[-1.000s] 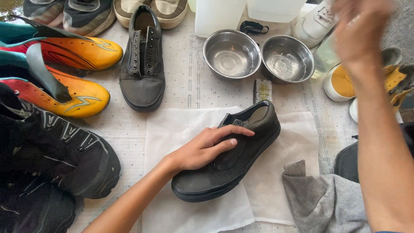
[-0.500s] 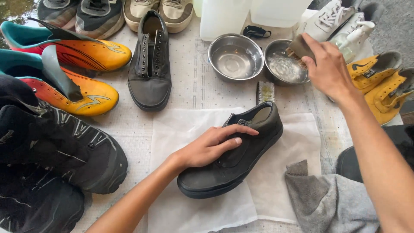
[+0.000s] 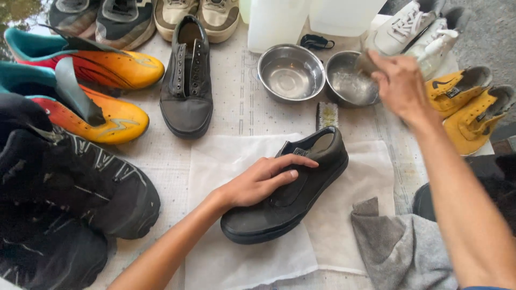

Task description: The person is cleaning a black sneaker using a brush and a cloth on a table surrounded by other shoes.

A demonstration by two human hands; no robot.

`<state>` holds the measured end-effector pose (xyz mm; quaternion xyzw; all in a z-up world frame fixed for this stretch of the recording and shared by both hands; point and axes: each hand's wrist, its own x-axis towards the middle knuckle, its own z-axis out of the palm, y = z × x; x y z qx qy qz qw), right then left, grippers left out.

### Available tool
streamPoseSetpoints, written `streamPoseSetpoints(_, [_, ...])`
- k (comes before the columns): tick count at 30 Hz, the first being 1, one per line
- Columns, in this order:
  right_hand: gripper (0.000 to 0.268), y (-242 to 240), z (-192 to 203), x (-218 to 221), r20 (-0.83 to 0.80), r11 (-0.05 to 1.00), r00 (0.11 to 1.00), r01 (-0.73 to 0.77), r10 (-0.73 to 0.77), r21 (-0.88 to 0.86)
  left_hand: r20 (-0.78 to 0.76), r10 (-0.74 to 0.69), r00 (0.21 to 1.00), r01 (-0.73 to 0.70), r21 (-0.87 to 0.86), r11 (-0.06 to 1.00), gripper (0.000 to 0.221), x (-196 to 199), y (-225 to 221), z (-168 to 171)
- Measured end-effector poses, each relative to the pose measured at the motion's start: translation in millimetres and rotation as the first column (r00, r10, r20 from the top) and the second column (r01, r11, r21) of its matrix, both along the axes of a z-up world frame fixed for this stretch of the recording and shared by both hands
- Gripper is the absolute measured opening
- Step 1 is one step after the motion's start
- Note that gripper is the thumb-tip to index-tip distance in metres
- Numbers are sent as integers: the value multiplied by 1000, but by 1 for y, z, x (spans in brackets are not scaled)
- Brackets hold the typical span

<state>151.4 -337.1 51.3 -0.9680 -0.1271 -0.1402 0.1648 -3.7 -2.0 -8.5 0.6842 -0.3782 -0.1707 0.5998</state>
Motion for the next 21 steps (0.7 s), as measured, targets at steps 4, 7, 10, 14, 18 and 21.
streamPoseSetpoints(4, [55,-23,-41,23,151,987,981,-107,125,-118,22,11,1000,-11,-18,1000,41,3,2,2])
streamPoseSetpoints(7, [56,-36,-31,11,149,985,983,-84,107,-149,19,-15,1000,15,-11,1000,41,0,-2,2])
streamPoseSetpoints(10, [60,-47,-1,19,287,969,941,-116,177,-218,-12,5,1000,-4,39,999,41,2,0,5])
streamPoseSetpoints(14, [26,-78,37,27,690,959,682,-59,242,-279,-12,3,1000,-3,25,1000,39,0,0,4])
streamPoseSetpoints(18, [40,-18,27,6,780,977,596,-193,190,-90,-33,6,999,-5,39,999,40,-4,-2,6])
streamPoseSetpoints(21, [51,-30,-25,23,54,985,994,-86,95,-148,2,23,1000,-23,45,999,39,1,-2,9])
